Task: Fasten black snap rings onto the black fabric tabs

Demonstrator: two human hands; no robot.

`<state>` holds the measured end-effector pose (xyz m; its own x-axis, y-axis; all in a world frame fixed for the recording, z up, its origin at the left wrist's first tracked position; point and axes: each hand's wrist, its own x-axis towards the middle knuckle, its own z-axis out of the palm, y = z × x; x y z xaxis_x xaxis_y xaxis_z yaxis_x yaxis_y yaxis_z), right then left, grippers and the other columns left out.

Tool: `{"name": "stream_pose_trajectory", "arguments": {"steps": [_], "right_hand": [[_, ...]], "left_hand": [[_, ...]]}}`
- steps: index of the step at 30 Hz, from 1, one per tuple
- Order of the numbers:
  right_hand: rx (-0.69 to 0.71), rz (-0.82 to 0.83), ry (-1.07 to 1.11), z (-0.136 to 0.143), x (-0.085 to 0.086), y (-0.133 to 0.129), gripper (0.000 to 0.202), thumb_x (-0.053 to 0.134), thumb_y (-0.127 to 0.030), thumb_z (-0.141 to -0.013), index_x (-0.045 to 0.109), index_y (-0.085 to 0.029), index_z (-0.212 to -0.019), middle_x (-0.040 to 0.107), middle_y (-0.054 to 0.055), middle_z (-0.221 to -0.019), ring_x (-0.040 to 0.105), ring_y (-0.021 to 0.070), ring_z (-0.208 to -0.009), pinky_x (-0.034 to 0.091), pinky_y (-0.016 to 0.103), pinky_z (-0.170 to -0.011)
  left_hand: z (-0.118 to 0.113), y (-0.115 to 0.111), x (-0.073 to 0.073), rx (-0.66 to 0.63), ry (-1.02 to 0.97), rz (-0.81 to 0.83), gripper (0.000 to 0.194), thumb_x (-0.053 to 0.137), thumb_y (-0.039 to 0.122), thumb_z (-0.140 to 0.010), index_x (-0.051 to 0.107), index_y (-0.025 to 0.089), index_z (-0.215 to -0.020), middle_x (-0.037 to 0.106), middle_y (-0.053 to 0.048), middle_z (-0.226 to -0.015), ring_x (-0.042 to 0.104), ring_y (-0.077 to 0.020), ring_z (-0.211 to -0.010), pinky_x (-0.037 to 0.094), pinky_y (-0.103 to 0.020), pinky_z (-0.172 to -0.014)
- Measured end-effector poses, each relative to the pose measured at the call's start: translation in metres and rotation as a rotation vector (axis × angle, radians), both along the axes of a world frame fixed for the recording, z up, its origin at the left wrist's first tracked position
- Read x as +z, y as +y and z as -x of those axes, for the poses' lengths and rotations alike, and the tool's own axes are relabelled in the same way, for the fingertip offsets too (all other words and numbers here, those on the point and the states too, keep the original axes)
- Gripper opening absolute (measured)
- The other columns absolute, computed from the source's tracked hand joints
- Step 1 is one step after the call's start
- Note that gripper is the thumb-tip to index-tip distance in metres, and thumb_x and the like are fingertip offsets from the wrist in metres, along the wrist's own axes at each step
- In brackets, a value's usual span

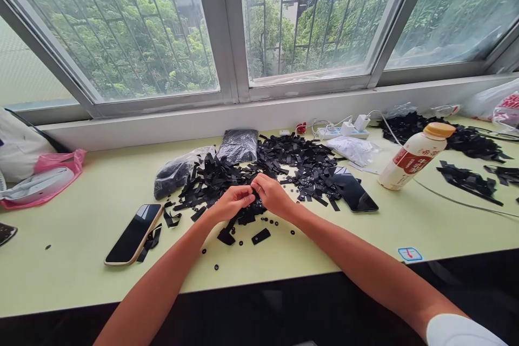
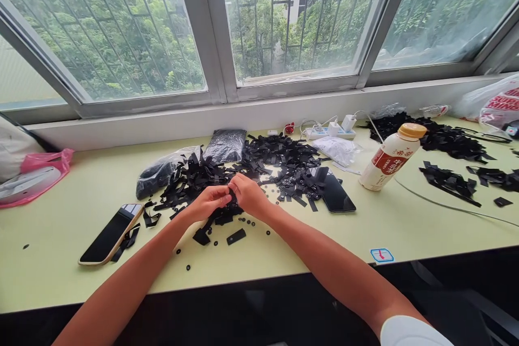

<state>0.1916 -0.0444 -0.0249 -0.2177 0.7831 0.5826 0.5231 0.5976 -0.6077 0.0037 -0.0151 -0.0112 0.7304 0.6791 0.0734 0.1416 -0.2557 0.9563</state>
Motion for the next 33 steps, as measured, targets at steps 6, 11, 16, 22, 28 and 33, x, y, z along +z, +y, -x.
{"name": "stream_pose_trajectory", "arguments": {"steps": [6, 11, 16, 22, 28, 33], "right_hand": [[0.078, 0.025, -0.042, -0.005, 0.008, -0.002, 0.027, 0.04, -0.032, -0.104, 0.054, -0.021, -0.083, 0.054, 0.003, -0.086, 0.051, 0.016, -0.076, 0.041, 0.028, -0.072], [0.061, -0.003, -0.055, 0.002, 0.007, -0.007, 0.031, 0.035, -0.03, -0.105, 0.045, -0.022, -0.077, 0.05, 0.002, -0.08, 0.047, 0.0159, -0.072, 0.038, 0.028, -0.067], [0.006, 0.072, 0.035, 0.01, 0.002, -0.006, 0.034, 0.033, -0.037, -0.104, 0.043, -0.023, -0.075, 0.05, 0.001, -0.072, 0.045, 0.0149, -0.065, 0.035, 0.028, -0.062], [-0.285, 0.207, 0.008, -0.006, 0.003, 0.005, 0.05, 0.05, -0.048, -0.097, 0.045, -0.02, -0.056, 0.048, 0.0, -0.06, 0.042, 0.0134, -0.057, 0.033, 0.028, -0.059], [0.06, 0.381, 0.29, -0.008, 0.008, 0.003, 0.04, 0.049, -0.051, -0.097, 0.068, -0.022, -0.117, 0.068, 0.004, -0.093, 0.058, 0.0135, -0.068, 0.045, 0.025, -0.057], [0.132, 0.517, 0.4, -0.003, 0.002, 0.005, 0.033, 0.068, -0.048, -0.082, 0.072, -0.018, -0.096, 0.065, 0.0, -0.073, 0.053, 0.0116, -0.057, 0.042, 0.023, -0.05]], "left_hand": [[-0.003, 0.0, 0.005, 0.056, -0.039, 0.136, 0.039, 0.066, 0.052, -0.086, 0.057, 0.014, -0.08, 0.039, 0.003, -0.071, 0.034, -0.0093, -0.064, 0.035, -0.022, -0.057], [0.003, 0.0, 0.007, -0.057, -0.063, 0.179, 0.041, 0.065, 0.052, -0.087, 0.054, 0.014, -0.074, 0.038, 0.003, -0.068, 0.032, -0.0087, -0.061, 0.03, -0.022, -0.055], [0.006, 0.002, 0.007, -0.087, -0.051, 0.182, 0.043, 0.066, 0.053, -0.085, 0.05, 0.016, -0.071, 0.04, 0.003, -0.067, 0.034, -0.009, -0.06, 0.029, -0.023, -0.054], [0.004, 0.005, 0.011, 0.076, -0.083, 0.152, 0.026, 0.06, 0.034, -0.08, 0.046, 0.017, -0.067, 0.039, 0.004, -0.059, 0.034, -0.0083, -0.054, 0.026, -0.024, -0.052], [0.003, 0.005, 0.01, 0.072, -0.011, 0.124, 0.022, 0.052, 0.034, -0.081, 0.049, 0.017, -0.068, 0.04, 0.005, -0.053, 0.03, -0.0072, -0.048, 0.022, -0.023, -0.048], [0.004, 0.006, 0.006, 0.095, -0.027, 0.17, 0.038, 0.058, 0.049, -0.087, 0.044, 0.018, -0.069, 0.039, 0.006, -0.051, 0.03, -0.0064, -0.045, 0.021, -0.022, -0.046]]}}
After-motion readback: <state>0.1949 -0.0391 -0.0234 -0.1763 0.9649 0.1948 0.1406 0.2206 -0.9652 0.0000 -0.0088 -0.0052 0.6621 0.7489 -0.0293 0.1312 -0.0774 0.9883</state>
